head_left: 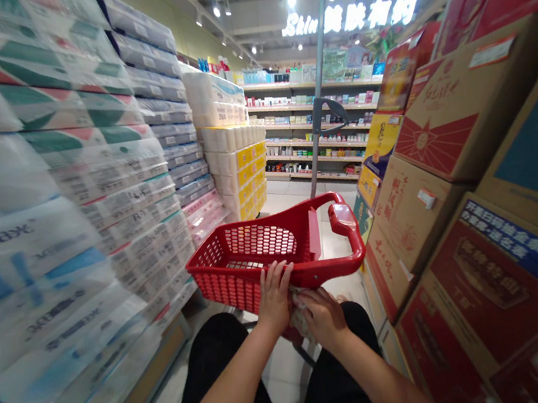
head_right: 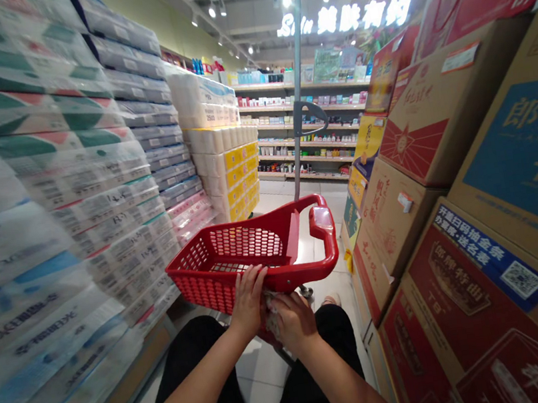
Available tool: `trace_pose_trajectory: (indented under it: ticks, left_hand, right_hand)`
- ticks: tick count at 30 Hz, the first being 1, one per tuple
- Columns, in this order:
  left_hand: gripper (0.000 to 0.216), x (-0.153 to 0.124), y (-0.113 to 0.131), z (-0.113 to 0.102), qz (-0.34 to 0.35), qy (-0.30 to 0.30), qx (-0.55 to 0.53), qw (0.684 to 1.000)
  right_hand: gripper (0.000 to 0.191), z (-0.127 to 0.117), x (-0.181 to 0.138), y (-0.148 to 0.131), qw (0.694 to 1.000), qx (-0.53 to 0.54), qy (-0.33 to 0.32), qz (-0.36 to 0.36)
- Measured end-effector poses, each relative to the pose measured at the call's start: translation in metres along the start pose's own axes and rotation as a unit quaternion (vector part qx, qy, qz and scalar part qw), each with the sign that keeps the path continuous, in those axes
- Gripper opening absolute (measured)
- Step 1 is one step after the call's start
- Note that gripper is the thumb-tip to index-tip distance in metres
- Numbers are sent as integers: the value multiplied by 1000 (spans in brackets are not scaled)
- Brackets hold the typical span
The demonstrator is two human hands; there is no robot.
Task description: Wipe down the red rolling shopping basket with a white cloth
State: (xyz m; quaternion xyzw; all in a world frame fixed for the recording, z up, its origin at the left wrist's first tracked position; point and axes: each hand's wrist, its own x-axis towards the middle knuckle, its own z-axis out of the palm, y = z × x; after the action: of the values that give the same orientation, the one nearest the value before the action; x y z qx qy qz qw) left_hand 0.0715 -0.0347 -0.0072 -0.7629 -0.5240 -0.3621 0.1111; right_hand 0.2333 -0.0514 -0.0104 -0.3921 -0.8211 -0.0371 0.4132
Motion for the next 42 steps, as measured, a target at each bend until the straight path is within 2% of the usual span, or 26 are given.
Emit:
trace_pose_trajectory:
  ticks: [18, 25, 31, 35, 40, 42]
  left_hand:
    - [69, 0, 0, 0, 3, 4, 9, 1000]
    - [65, 0, 0, 0, 8, 11, 9, 1000]
    - [66, -1, 0, 1, 10, 18, 8, 1000]
    - [65, -1, 0, 1, 14, 23, 10, 1000]
    - [65, 0, 1, 1, 12, 18, 4, 1000]
    - [64, 0, 1, 0, 10, 15, 4, 1000]
  right_hand:
    - [41, -2, -2, -1, 1000, 9, 1, 10]
    - [40, -4, -1, -1, 999, 3, 32, 6]
    - [35, -3, 1, -1, 998, 2, 47, -28]
    - [34, -9, 8, -4, 996, 3, 75, -43]
    - [29, -16, 15, -5, 996, -7, 69, -62]
    - [29, -18, 15, -5, 994, -11, 90, -63]
